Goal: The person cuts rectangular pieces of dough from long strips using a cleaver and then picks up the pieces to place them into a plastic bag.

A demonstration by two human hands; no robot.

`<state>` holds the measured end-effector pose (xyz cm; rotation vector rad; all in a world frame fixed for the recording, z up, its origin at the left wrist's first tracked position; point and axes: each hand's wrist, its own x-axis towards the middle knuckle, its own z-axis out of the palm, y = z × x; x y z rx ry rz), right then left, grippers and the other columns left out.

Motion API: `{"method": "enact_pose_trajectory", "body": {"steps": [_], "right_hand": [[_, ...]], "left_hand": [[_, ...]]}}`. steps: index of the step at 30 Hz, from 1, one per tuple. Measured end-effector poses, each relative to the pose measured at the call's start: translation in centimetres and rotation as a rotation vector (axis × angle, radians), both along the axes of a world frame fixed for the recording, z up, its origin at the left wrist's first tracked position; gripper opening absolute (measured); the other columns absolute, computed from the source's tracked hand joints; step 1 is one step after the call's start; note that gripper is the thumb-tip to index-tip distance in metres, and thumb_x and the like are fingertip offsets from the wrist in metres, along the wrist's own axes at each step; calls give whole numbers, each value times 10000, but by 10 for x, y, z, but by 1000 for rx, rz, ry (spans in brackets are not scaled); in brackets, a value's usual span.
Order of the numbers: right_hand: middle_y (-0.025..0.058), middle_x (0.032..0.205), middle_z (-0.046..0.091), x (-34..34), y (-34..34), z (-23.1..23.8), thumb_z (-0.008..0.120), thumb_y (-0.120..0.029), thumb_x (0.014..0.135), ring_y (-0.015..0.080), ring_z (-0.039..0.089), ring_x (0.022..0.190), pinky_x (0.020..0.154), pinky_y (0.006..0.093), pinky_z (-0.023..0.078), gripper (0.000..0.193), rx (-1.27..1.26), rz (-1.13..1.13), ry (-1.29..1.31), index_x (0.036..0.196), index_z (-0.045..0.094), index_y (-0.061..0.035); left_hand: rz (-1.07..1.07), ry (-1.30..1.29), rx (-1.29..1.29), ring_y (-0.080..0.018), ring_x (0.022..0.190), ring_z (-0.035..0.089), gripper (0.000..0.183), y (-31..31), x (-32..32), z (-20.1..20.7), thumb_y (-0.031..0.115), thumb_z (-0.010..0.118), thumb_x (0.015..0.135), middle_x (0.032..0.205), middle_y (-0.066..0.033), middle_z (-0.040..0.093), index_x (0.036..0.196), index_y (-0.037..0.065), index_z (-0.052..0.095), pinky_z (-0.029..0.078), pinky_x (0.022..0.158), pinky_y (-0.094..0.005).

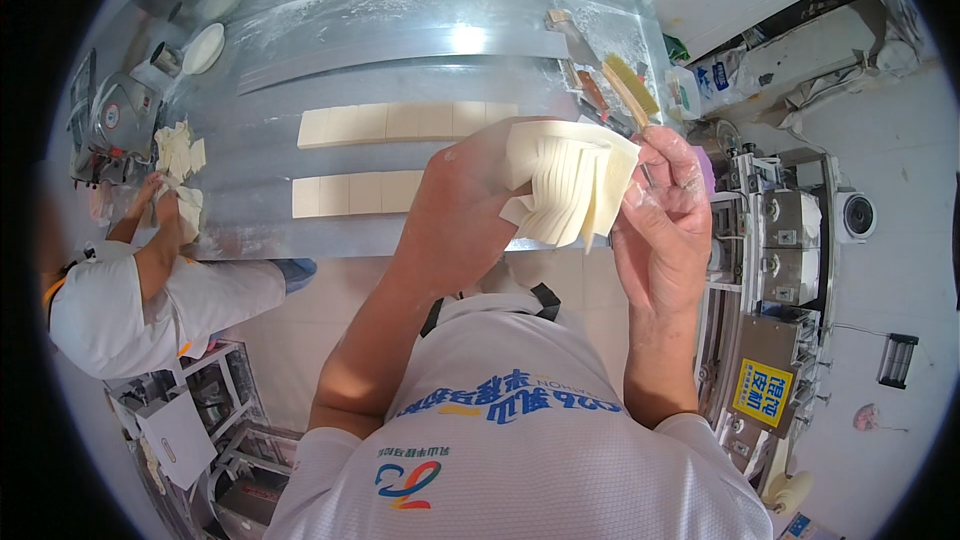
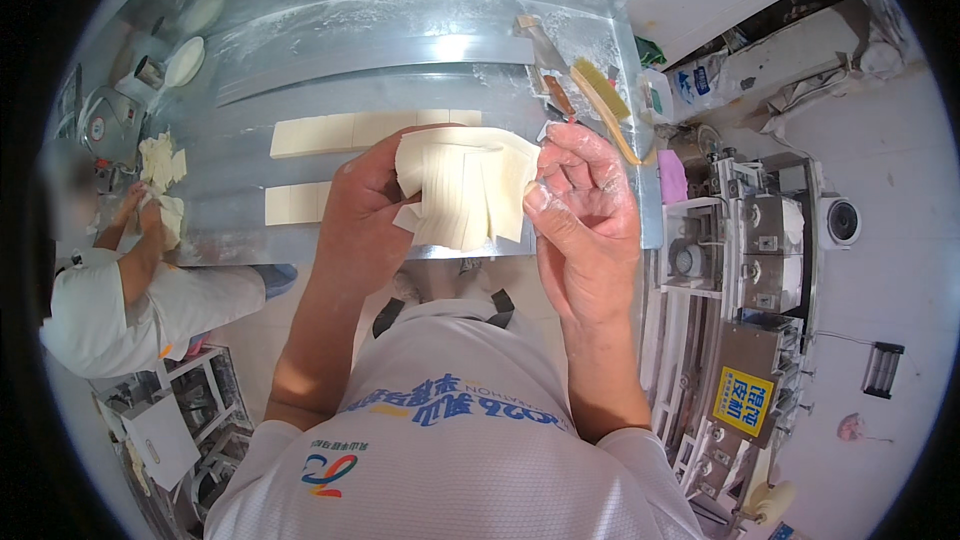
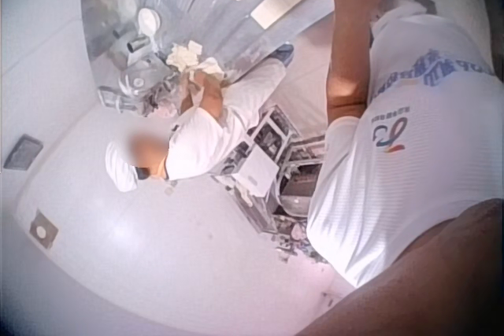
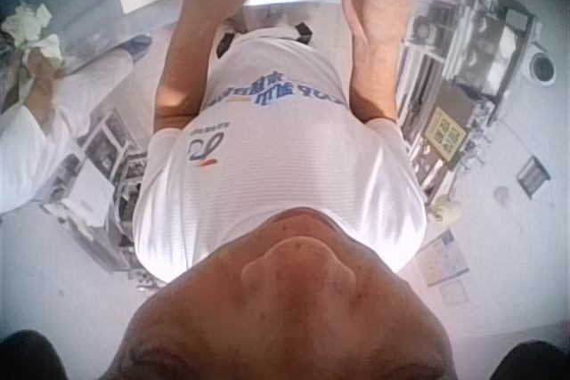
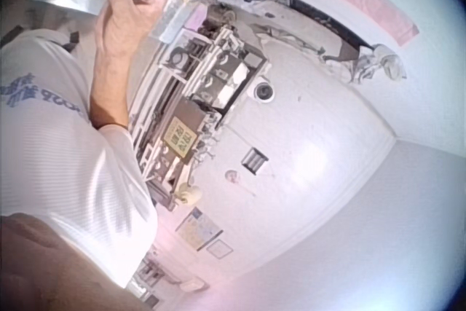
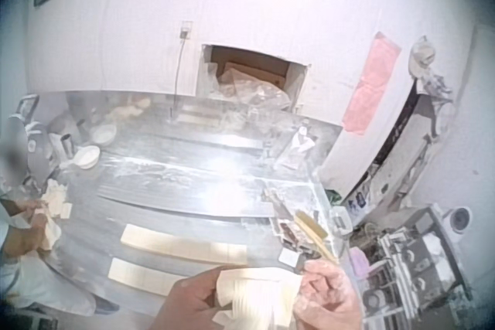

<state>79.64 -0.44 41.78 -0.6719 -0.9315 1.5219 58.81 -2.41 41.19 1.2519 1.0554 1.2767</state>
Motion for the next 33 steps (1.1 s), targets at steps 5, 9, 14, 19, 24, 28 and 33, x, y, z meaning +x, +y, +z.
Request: {"method": "enact_pose_trajectory", "body": {"steps": [5,9,14,19,24,28,33], "right_hand": [[78,1241,640,-2,-2,3,727,116,918,144,601,1197,1012,278,529,575,-16,6,7,1458,556,17],[84,1247,641,-5,-3,3,762,109,893,155,605,1206,1029,286,525,606,-30,15,25,1456,555,23],[97,1249,639,-10,-3,2,862,88,810,176,608,1226,1058,318,537,721,37,9,-15,1455,548,24],[115,1254,633,-19,-4,6,905,98,755,199,618,1219,1061,365,573,778,108,-31,-127,1442,544,35],[116,1256,629,-24,-4,8,908,105,753,197,620,1217,1055,366,582,765,98,-50,-178,1425,548,42],[112,1244,627,-24,-5,9,884,117,781,192,618,1209,1035,360,590,719,67,-68,-202,1414,556,31],[106,1208,631,-23,-3,5,854,137,807,171,612,1169,975,321,581,676,107,-91,-226,1404,565,12]], "left_hand": [[4,19,15,-157,1125,716,489,-1,-1,2,-153,617,907,1237,-81,754,1376,-27,665,586,978,-317],[17,42,27,-154,1117,715,505,-3,-4,4,-168,609,886,1222,-84,758,1368,-30,668,585,973,-316],[36,132,94,-152,1095,722,516,-5,-3,7,-184,584,876,1202,-91,765,1362,-31,669,586,959,-313],[98,123,116,-281,989,779,404,-6,-3,7,43,746,917,1105,-158,784,1318,22,697,595,872,-360],[118,95,83,-290,965,784,379,-6,-2,7,30,718,931,1084,-168,790,1309,18,695,596,859,-367],[51,152,-7,-176,1107,742,509,-6,-6,14,-186,566,908,1210,-116,770,1378,-16,665,596,944,-319],[68,139,58,-169,1090,743,466,-4,-6,10,-143,616,928,1205,-105,772,1370,-6,679,596,934,-307]]}}
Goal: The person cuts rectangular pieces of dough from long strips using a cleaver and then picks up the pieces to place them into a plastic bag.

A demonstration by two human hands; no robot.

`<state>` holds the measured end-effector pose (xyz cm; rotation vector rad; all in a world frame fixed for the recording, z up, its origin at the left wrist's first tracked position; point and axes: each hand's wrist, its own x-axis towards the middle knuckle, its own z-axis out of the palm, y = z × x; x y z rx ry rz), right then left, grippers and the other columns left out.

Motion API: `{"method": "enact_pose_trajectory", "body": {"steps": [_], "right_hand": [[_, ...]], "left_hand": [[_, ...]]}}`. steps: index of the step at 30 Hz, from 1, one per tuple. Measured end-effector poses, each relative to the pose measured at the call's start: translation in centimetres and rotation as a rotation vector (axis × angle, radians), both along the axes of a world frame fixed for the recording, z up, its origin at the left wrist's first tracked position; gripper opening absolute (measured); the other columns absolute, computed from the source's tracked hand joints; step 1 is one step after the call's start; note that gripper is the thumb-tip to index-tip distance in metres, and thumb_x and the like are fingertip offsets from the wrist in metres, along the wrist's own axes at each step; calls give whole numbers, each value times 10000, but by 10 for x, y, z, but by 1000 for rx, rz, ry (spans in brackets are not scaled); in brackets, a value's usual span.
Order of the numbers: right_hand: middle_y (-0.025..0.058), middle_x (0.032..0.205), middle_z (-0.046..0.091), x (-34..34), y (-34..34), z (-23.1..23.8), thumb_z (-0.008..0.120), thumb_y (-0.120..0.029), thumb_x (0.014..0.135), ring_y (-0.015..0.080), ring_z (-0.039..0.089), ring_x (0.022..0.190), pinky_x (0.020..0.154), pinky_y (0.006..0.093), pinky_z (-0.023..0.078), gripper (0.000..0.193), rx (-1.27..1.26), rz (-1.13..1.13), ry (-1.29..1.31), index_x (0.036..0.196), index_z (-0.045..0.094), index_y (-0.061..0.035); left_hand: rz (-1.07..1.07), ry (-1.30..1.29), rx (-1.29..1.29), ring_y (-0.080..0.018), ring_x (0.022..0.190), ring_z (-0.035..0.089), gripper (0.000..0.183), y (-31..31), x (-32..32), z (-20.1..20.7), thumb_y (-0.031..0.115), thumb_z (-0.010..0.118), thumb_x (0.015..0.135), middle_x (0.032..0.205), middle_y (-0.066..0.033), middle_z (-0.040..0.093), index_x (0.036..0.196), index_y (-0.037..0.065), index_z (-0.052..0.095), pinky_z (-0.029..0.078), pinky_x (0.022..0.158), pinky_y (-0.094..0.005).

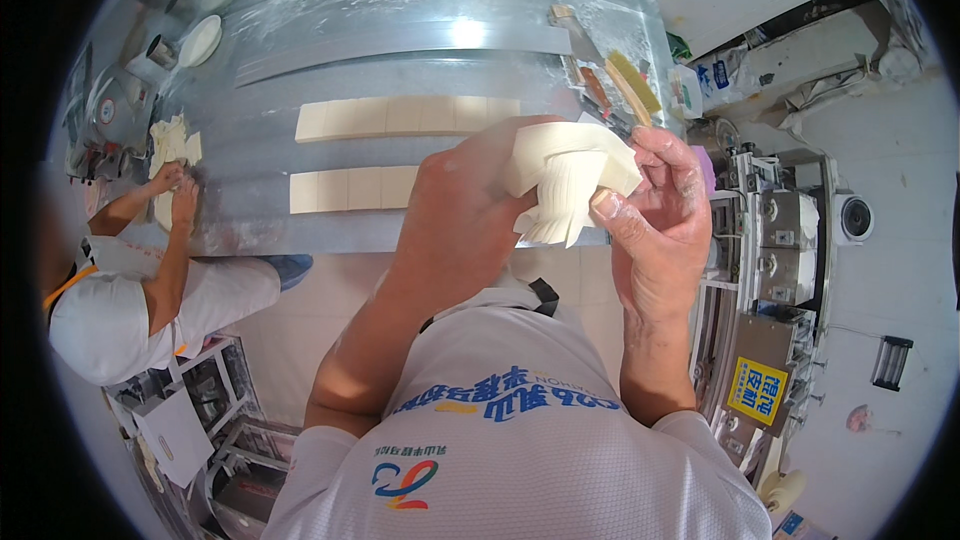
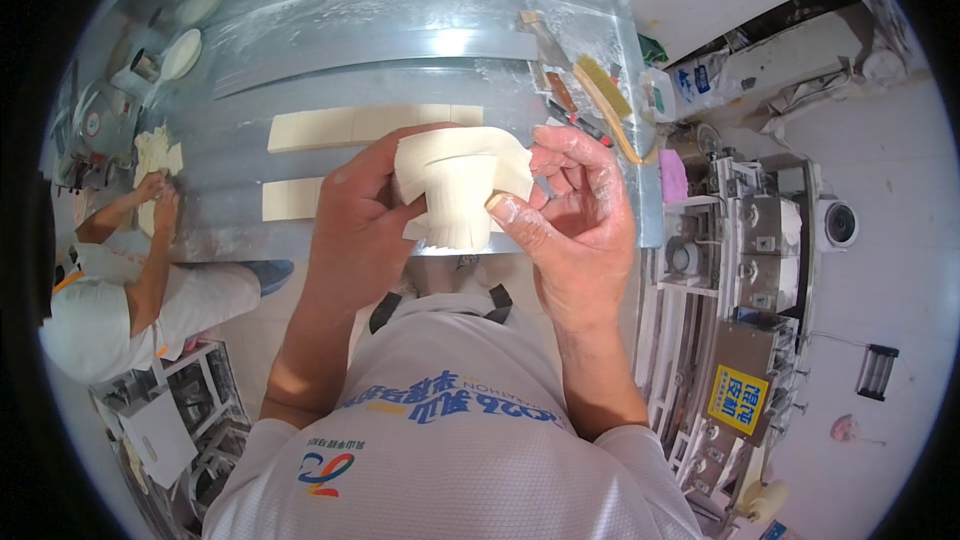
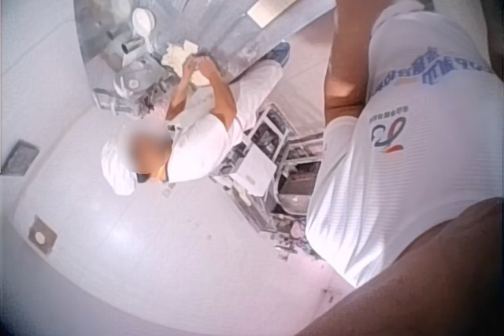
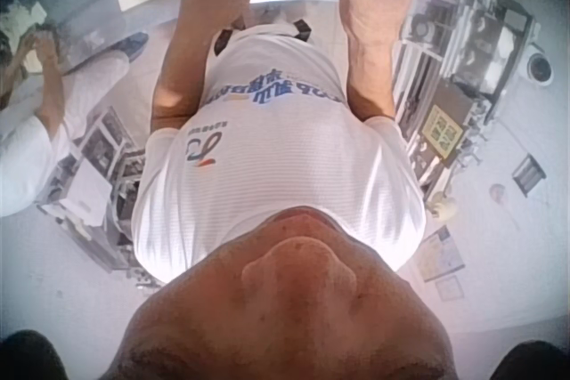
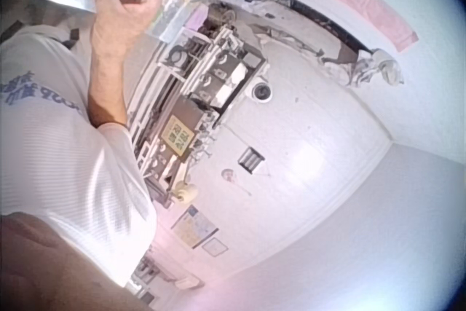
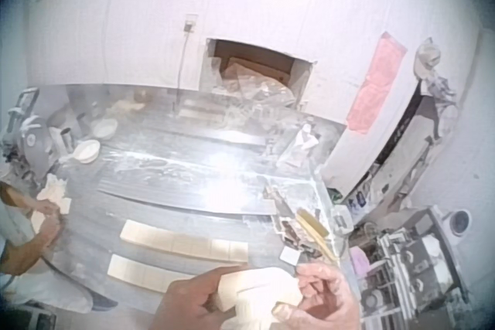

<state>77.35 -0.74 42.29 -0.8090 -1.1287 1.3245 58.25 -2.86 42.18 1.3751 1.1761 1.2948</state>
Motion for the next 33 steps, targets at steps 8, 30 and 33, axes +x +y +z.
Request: {"method": "enact_pose_trajectory", "body": {"steps": [8,30,33], "right_hand": [[178,1213,654,-4,-5,0,852,139,821,205,626,1127,983,369,539,493,318,-115,-97,1212,599,-21],[204,1165,734,-4,5,1,833,146,764,280,701,981,809,356,575,332,688,-326,-492,1031,711,-9],[197,1157,736,-4,6,3,830,150,755,281,704,976,807,358,577,333,697,-320,-514,1023,716,-11]], "left_hand": [[66,-56,77,-154,1063,746,419,6,6,-15,-12,708,936,1186,-87,786,1354,2,698,603,917,-298],[20,-189,100,-186,1137,742,439,17,7,-15,-42,706,953,1251,-116,770,1388,-29,653,607,971,-320],[25,-177,117,-190,1137,741,444,19,7,-14,-51,706,944,1250,-116,770,1384,-28,657,605,977,-326]]}}
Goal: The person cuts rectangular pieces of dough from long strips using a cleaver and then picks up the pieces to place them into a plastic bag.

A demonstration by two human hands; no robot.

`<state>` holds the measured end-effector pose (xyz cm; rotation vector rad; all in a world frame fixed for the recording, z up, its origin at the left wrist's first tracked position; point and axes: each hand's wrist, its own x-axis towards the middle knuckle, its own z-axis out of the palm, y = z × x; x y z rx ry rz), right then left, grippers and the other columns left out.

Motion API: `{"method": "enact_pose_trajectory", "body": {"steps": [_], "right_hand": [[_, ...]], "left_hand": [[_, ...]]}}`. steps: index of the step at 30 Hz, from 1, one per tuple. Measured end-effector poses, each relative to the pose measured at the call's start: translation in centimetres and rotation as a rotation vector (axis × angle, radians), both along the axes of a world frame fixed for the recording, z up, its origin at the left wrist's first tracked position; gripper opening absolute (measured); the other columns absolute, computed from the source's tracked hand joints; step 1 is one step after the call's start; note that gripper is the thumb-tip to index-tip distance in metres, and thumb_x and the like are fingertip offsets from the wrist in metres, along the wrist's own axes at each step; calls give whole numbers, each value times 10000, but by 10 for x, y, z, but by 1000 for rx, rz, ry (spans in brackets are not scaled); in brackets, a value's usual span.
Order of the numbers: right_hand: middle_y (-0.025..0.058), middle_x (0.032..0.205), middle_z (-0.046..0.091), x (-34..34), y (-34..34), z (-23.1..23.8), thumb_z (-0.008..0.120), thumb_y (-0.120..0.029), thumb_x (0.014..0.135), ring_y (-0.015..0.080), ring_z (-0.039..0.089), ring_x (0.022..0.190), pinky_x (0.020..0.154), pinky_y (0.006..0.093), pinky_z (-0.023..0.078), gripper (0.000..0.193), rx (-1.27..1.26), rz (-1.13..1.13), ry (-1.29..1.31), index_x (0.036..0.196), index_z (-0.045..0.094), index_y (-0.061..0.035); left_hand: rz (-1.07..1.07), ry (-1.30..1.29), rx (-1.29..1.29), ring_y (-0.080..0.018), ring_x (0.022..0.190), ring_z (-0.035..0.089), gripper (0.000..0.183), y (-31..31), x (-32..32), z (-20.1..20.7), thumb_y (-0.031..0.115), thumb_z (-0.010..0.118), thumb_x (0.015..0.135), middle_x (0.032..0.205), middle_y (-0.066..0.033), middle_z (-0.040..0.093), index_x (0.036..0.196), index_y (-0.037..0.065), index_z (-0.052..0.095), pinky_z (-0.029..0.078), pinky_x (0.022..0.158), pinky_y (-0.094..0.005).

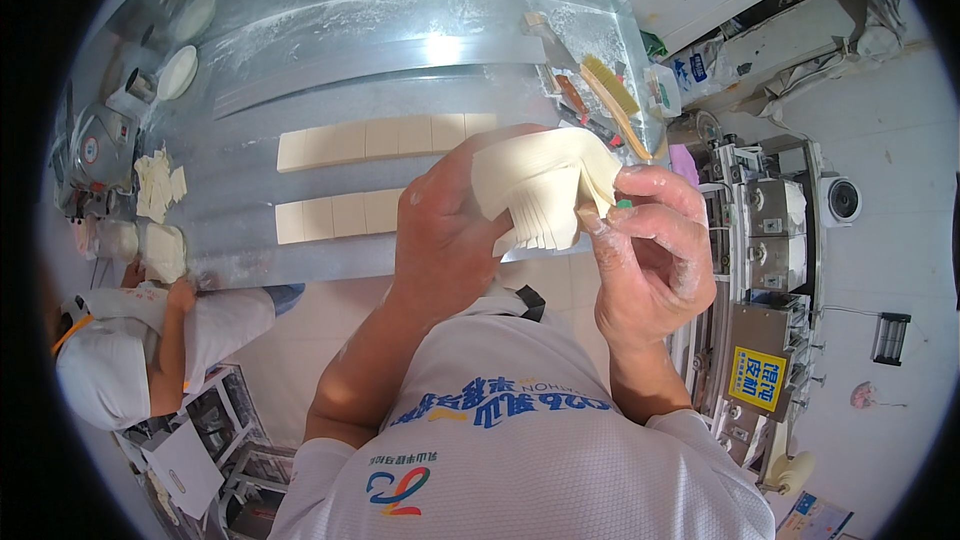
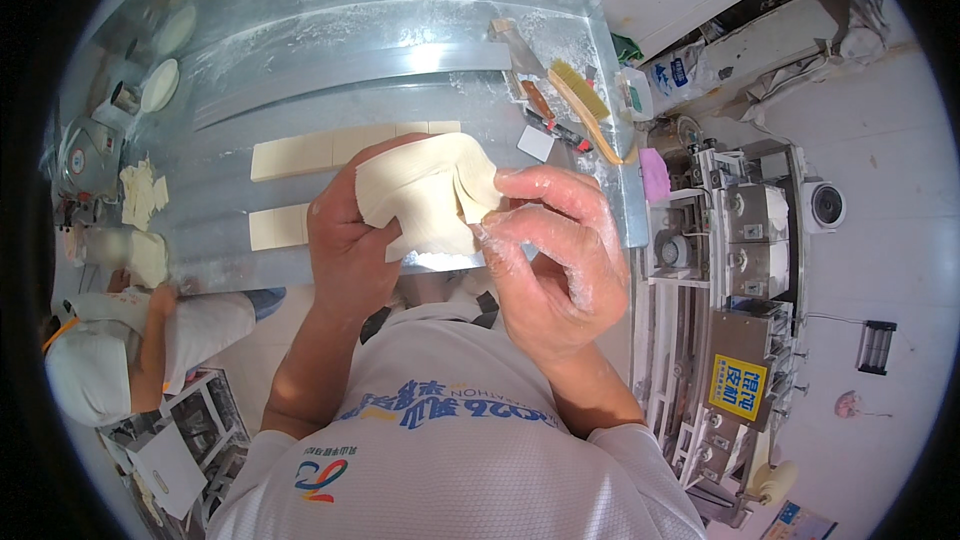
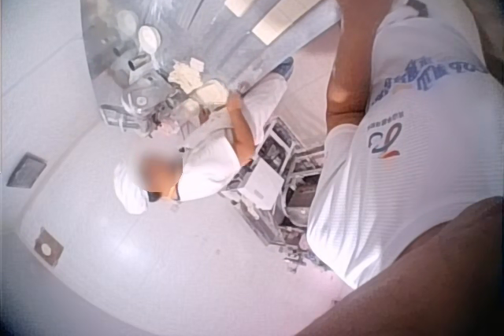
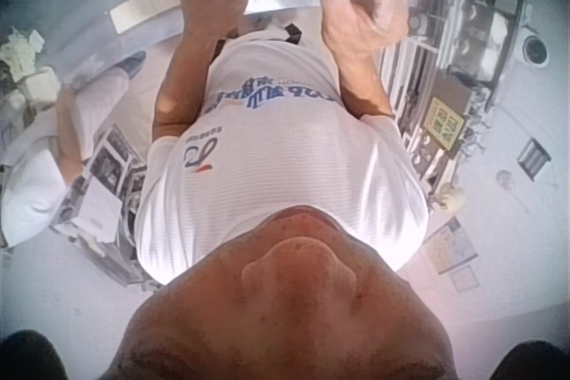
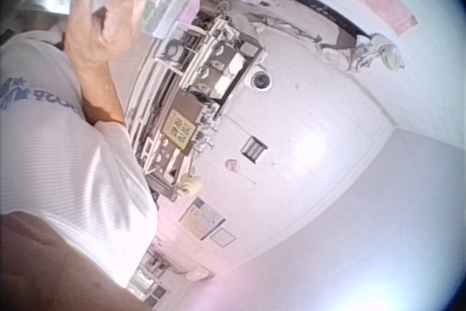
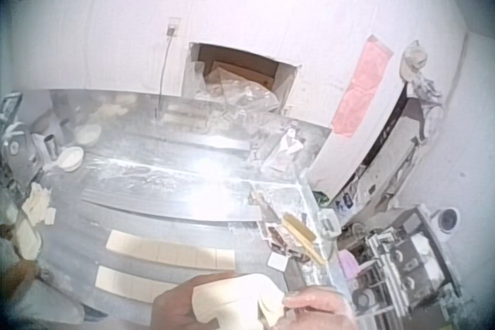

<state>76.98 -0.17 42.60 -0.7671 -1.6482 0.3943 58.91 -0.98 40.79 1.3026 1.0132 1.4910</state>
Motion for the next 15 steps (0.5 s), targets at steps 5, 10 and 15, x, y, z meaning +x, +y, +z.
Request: {"method": "enact_pose_trajectory", "body": {"steps": [5,10,15], "right_hand": [[175,1142,742,0,2,4,835,137,747,290,710,982,816,364,578,316,28,-2,-15,996,726,-25],[151,1133,745,4,2,8,854,103,745,310,713,990,829,380,583,299,83,-4,-74,975,727,-40],[137,1126,743,7,1,13,864,79,755,320,714,1001,836,389,592,291,131,7,-148,973,720,-49]], "left_hand": [[9,39,41,-197,1129,746,447,2,1,1,-52,707,935,1244,-123,773,1378,-24,662,607,976,-335],[-17,12,106,-240,1136,759,441,6,2,-5,-49,697,937,1247,-154,771,1374,-43,642,619,990,-374],[-74,-42,154,-311,1158,762,422,9,2,-10,-52,672,957,1258,-189,762,1376,-57,620,636,998,-426]]}}
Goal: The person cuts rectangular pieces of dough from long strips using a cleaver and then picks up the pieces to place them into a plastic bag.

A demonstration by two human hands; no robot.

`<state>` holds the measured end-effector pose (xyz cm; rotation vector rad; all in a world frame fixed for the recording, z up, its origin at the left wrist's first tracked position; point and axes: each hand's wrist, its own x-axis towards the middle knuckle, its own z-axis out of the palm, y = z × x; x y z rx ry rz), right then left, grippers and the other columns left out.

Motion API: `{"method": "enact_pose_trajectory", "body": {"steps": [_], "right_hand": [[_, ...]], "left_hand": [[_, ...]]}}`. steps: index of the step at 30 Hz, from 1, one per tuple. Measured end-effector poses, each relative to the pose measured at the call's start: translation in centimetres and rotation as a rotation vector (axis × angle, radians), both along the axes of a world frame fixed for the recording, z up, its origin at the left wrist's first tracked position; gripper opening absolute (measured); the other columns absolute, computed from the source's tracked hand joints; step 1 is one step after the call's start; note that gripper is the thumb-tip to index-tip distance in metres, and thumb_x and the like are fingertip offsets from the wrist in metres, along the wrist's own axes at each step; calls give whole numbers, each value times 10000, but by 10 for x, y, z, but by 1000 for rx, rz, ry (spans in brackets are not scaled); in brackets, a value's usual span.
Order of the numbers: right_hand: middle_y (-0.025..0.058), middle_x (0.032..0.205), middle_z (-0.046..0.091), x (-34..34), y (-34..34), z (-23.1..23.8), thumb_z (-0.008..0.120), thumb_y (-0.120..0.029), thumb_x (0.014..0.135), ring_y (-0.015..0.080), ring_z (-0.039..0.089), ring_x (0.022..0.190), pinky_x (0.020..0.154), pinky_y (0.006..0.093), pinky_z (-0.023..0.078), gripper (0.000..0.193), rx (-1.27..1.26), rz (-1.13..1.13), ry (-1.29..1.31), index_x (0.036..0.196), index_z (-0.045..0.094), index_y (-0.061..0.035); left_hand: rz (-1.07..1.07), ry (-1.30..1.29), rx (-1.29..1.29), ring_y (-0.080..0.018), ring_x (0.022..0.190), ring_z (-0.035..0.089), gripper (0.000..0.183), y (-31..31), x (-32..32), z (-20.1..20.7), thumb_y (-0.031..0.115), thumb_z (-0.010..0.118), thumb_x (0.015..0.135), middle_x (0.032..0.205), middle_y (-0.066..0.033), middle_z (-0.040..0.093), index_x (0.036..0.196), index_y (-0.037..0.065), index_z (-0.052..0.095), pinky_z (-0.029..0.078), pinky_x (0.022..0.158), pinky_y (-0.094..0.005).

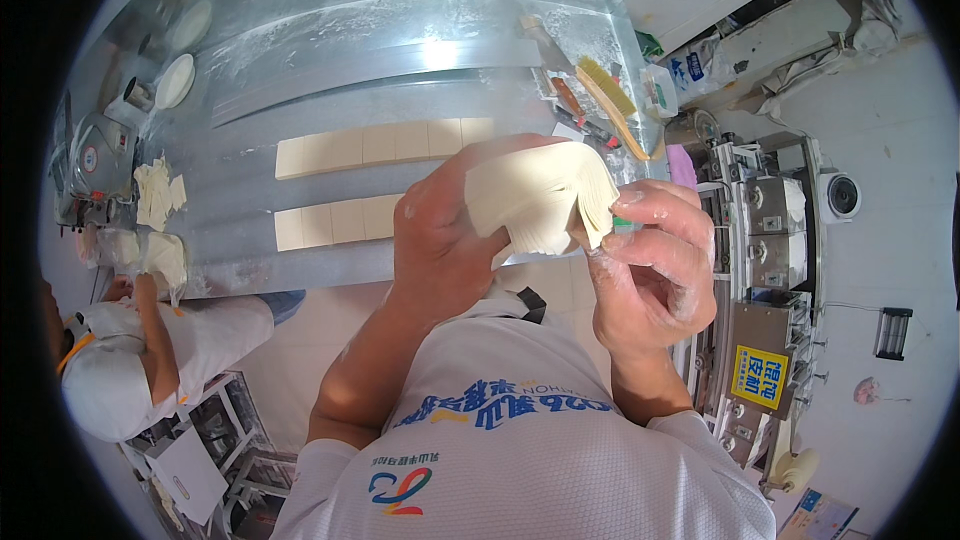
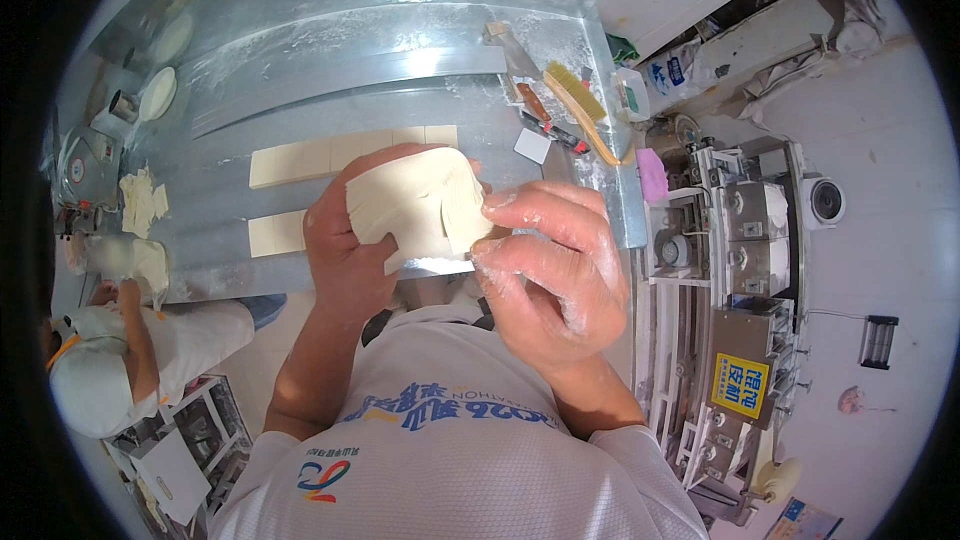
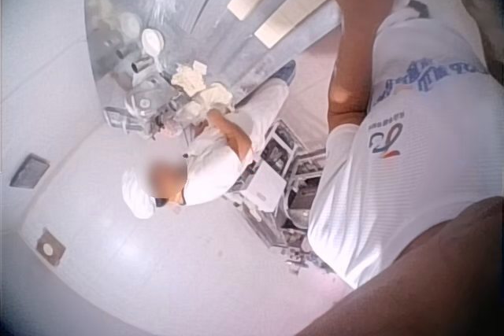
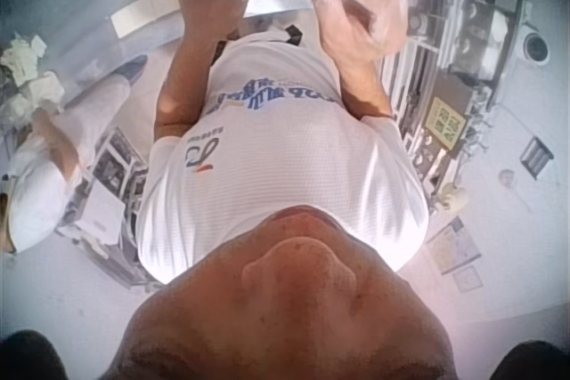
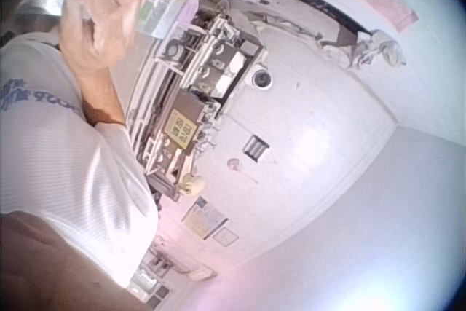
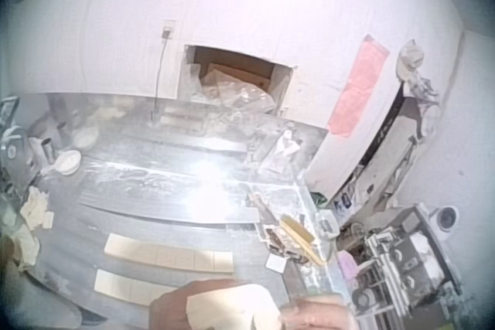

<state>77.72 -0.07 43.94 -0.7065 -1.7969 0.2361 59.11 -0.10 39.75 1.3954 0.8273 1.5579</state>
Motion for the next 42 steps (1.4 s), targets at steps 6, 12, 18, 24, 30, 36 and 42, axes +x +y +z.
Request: {"method": "enact_pose_trajectory", "body": {"steps": [6,12,18,24,30,36,42], "right_hand": [[130,1123,742,2,-5,5,866,99,741,322,712,999,827,390,595,329,7,0,-24,984,704,-52],[119,1117,737,5,-7,3,868,113,723,317,713,989,816,378,592,377,26,12,-25,1007,697,-67],[103,1116,732,9,-11,2,865,128,706,308,717,986,811,367,590,398,32,50,-19,1007,704,-76],[101,1119,733,9,-14,4,864,132,709,309,714,986,820,366,593,408,22,64,-22,1013,701,-86],[142,1181,703,9,-18,-6,860,112,776,289,705,1025,827,371,594,396,-88,120,134,1069,669,-74],[189,1302,673,5,17,-108,611,-261,1105,245,681,1160,1012,406,544,439,-1377,427,861,1448,514,-4],[179,1415,656,-47,-7,-216,587,-560,1081,304,625,1312,1126,456,476,692,-1978,611,940,1480,512,0]], "left_hand": [[-23,-14,18,-354,1174,758,412,-1,3,-3,-37,694,972,1260,-219,755,1376,-54,617,643,999,-451],[-33,-8,53,-359,1162,763,408,-3,4,-2,-28,696,974,1242,-235,762,1373,-58,617,643,1001,-457],[-60,20,121,-359,1152,766,401,-4,1,1,14,630,983,1217,-254,768,1371,-85,611,636,1002,-467],[-56,72,182,-352,1136,771,428,-4,-2,0,122,689,1002,1199,-256,773,1369,-85,616,641,978,-467],[-2,120,136,-263,1065,783,384,-11,-5,12,164,750,985,1192,-172,793,1292,-58,686,628,944,-389],[148,471,-440,-333,843,744,220,-20,-24,-9,118,734,938,980,-212,756,1085,-42,702,575,793,-390],[220,603,-575,-393,767,641,210,-53,-64,-77,111,713,896,887,-264,681,983,-70,654,533,743,-421]]}}
